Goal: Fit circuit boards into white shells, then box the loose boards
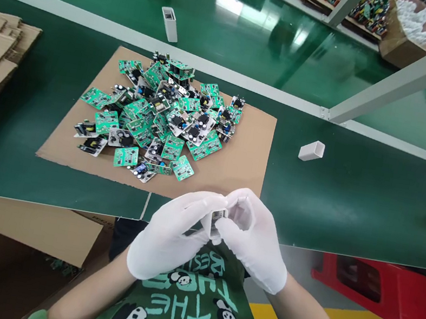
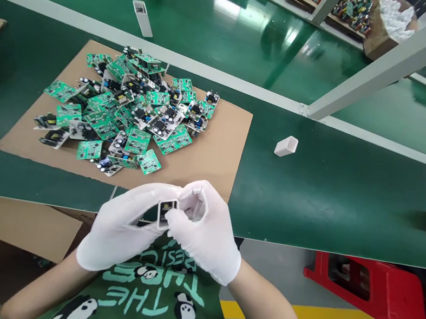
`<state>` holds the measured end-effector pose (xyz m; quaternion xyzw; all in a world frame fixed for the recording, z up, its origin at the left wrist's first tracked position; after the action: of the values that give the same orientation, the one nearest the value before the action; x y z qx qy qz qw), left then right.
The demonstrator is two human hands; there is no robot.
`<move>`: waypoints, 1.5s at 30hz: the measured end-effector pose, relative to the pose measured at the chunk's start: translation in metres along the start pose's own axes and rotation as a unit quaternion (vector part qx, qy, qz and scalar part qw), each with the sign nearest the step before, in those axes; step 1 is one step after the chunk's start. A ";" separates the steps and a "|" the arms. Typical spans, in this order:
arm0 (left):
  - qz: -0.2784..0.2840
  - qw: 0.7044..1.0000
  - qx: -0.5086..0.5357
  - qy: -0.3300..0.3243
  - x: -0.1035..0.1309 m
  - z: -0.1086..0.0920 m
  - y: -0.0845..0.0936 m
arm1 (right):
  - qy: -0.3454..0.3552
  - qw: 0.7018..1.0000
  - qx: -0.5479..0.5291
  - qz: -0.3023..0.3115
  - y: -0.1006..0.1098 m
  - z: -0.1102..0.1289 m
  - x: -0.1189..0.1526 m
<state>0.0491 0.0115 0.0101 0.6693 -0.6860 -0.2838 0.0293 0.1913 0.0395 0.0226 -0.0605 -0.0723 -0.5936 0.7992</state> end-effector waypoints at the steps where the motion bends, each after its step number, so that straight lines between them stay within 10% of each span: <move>1: 0.002 1.000 -0.004 -0.001 0.000 0.000 -0.001 | -0.007 1.000 -0.003 -0.001 0.001 -0.002 0.000; 9: -0.012 0.994 -0.108 -0.020 -0.011 -0.005 0.004 | 0.129 0.990 0.046 -0.041 0.011 0.000 0.014; 14: 0.001 0.989 -0.143 -0.042 -0.014 -0.007 0.007 | 0.043 0.993 0.017 -0.105 0.007 -0.016 0.016; 22: -0.015 0.998 -0.052 0.019 -0.018 -0.008 0.012 | -0.085 0.951 -0.296 0.014 -0.013 -0.043 0.012; 45: -0.018 0.999 -0.040 0.022 -0.016 -0.004 0.013 | -0.052 0.978 -0.203 0.026 -0.009 -0.024 0.005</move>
<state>0.0406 0.0242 0.0246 0.6860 -0.6610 -0.2968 0.0663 0.1855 0.0275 0.0000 -0.2540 0.0095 -0.5706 0.7809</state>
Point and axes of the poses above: each hand's wrist, its own x-axis away from the middle knuckle, its own y-axis out of the back of the hand, z = x × y, the point moved 3 cm from there along -x, towards the middle knuckle, and after that the axes turned 8 degrees about y, right-handed, at the moved point
